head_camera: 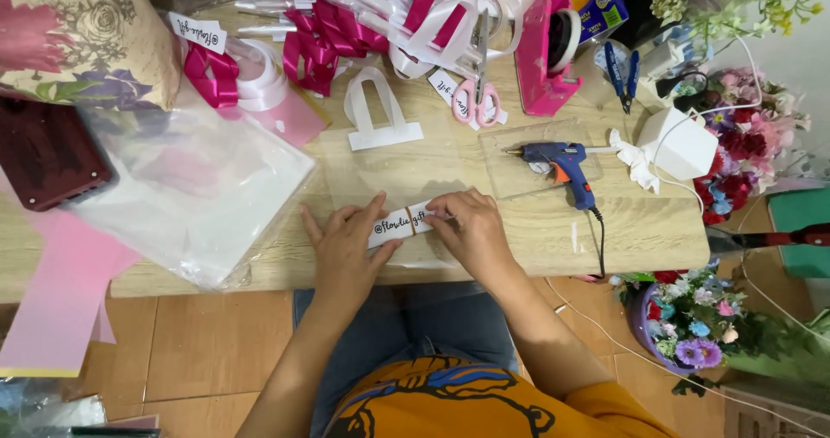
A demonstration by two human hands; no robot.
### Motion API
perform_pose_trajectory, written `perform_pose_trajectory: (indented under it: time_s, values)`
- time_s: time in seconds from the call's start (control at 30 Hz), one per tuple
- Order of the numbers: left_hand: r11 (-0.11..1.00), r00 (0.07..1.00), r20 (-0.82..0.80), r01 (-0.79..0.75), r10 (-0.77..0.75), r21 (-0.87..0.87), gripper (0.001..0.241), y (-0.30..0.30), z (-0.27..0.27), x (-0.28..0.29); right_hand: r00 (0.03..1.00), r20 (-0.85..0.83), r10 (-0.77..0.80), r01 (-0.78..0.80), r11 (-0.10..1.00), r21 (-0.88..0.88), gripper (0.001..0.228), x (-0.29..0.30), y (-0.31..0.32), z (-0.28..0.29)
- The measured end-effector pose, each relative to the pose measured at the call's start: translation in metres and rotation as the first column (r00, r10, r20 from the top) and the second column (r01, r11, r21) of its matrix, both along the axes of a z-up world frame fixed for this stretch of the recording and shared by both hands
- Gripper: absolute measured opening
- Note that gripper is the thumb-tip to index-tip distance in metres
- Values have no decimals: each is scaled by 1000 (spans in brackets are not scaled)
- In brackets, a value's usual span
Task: The person assembles clear plastic gift bags by attaching white paper labels to the handles using a hot glue gun. They apply glue to the label, press it onto the handle, and then fold the bag to secure it.
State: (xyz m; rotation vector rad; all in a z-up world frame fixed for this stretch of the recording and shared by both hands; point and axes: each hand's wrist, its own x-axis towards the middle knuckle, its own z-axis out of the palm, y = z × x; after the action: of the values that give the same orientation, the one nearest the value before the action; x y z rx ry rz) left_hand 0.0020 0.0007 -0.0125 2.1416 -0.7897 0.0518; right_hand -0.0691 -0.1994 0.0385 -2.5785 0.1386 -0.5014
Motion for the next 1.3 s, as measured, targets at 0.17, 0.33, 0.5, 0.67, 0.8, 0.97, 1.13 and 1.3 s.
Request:
perform_pose_trajectory:
  time_s: [0.17, 0.33, 0.5, 0.67, 0.8, 0.97, 1.13, 1.3]
  values:
    - [1000, 1000, 7, -3, 3, -15, 70, 1, 0, 0, 1000, 11, -10, 9, 999, 47, 19, 2, 2, 6]
    - [1000, 1000, 9, 7, -7, -22, 69, 1, 1, 0, 1000, -4, -12, 12, 1000, 20, 12, -2, 3, 11]
    - [1000, 1000, 7, 7, -7, -2, 69, 1, 0, 0, 990, -89, -106, 121, 976, 184, 9, -7, -1, 4]
    - [1000, 1000, 7, 7, -7, -11, 67, 1, 1, 0, 976, -103, -191, 213, 933, 291, 11, -13, -13, 23]
    - [1000, 1000, -6, 12, -12, -3, 65, 1, 1, 1, 946, 25, -323, 291, 882, 370, 21, -21, -38, 41]
    - [990, 996, 91, 21, -8, -142, 57, 5, 35, -2, 876, 305, -372, 189, 849, 493, 20, -35, -50, 43]
    - [910, 998, 57, 33, -11, -413, 19, -10, 65, -29, 775, 602, -195, -27, 940, 339, 17, -40, -29, 38]
    - [741, 665, -612, -129, -428, -659, 29, -37, 91, -50, 757, 562, 333, -304, 941, -148, 6, -47, -7, 46]
